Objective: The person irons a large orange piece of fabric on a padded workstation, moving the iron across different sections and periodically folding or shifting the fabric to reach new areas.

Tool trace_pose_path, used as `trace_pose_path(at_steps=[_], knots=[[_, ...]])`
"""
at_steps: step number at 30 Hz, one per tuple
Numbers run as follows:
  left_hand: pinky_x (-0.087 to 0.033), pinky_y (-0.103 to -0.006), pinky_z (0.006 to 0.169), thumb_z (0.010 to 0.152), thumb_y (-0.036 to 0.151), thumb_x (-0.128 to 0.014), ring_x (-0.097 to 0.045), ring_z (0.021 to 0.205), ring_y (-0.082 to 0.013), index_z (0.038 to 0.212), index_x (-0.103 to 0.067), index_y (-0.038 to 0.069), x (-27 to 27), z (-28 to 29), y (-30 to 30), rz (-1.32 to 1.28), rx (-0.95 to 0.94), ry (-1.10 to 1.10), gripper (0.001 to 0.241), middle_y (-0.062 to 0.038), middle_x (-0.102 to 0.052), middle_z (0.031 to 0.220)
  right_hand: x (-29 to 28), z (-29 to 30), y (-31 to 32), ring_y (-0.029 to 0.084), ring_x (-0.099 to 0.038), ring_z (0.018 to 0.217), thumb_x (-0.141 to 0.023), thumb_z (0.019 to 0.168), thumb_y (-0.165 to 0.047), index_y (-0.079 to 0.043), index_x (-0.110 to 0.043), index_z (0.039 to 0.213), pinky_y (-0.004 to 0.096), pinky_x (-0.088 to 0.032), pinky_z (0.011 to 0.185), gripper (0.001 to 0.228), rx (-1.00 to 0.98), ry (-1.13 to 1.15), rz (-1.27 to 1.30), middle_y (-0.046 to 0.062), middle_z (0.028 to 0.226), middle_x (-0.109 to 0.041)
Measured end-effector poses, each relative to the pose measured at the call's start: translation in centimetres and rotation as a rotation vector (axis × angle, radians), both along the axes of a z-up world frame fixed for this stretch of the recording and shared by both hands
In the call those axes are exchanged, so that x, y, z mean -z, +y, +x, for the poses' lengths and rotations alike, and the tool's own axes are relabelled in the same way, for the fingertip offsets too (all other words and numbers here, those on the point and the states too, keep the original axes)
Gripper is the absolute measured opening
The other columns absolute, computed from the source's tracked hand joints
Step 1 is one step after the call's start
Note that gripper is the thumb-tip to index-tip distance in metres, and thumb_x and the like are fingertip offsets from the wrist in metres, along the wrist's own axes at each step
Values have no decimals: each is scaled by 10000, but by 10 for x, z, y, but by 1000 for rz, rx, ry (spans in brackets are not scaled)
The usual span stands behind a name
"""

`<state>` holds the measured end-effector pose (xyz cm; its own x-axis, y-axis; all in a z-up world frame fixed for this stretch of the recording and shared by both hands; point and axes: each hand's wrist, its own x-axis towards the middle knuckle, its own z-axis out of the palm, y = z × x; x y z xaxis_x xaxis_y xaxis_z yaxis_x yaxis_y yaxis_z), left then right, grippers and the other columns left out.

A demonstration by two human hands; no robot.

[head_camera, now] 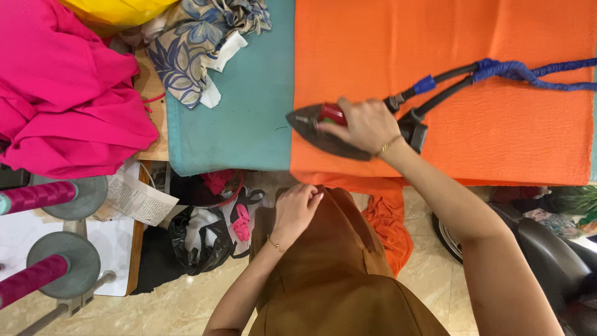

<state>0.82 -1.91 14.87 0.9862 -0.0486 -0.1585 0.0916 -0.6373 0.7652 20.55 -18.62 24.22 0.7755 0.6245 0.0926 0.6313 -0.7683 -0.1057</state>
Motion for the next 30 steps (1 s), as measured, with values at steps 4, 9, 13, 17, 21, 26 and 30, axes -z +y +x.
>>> trace_pose_path(at_steps=[4,9,13,17,21,26,30], knots=[[-531,-415,769,948,286,-694,-699,766,-248,940,-691,106,-21,19,-17,41,34,-7,180,-45,-715,829,12,59,3,369,-691,603,-606,977,-720,-47,-714,982,466,-561,581,681,52,-39,39,176,661,-680],[-518,-440,779,919,237,-720,-682,901,-292,1024,-687,92,-32,26,-32,66,-26,-285,182,-73,-719,943,32,155,4,440,-698,824,-598,1015,-758,-9,-701,1070,529,-552,733,758,121,24,79,238,875,-715],[-515,-446,787,918,229,-724,-676,938,-298,1009,-683,89,-39,28,-38,122,-29,-275,172,-85,-717,967,45,190,4,452,-694,824,-609,1040,-699,4,-701,1115,524,-542,687,713,23,-71,272,246,939,-721],[-511,-446,792,927,214,-712,-674,925,-306,1041,-677,65,-48,34,-43,112,-38,-273,190,-105,-706,967,39,166,0,446,-696,824,-593,994,-722,-27,-700,1008,532,-549,701,703,61,30,171,248,896,-714],[-500,-433,768,944,199,-699,-696,897,-279,996,-693,71,-53,43,-51,25,-133,-290,138,-67,-730,929,29,78,-28,388,-715,754,-547,993,-691,-39,-679,955,492,-562,634,666,33,180,-41,214,817,-715],[-492,-426,789,968,183,-689,-693,895,-275,987,-704,72,-51,59,-51,7,-200,-366,113,-68,-731,937,0,-36,-87,277,-672,476,-635,901,-629,-14,-694,950,375,-541,466,621,-28,65,-29,121,544,-646],[-498,-441,897,956,166,-705,-664,1011,-313,1016,-710,67,-38,79,-67,33,-163,-389,116,-99,-708,1003,-14,-50,-127,269,-635,436,-653,895,-643,-24,-673,856,358,-533,470,621,-19,73,7,104,503,-612]])
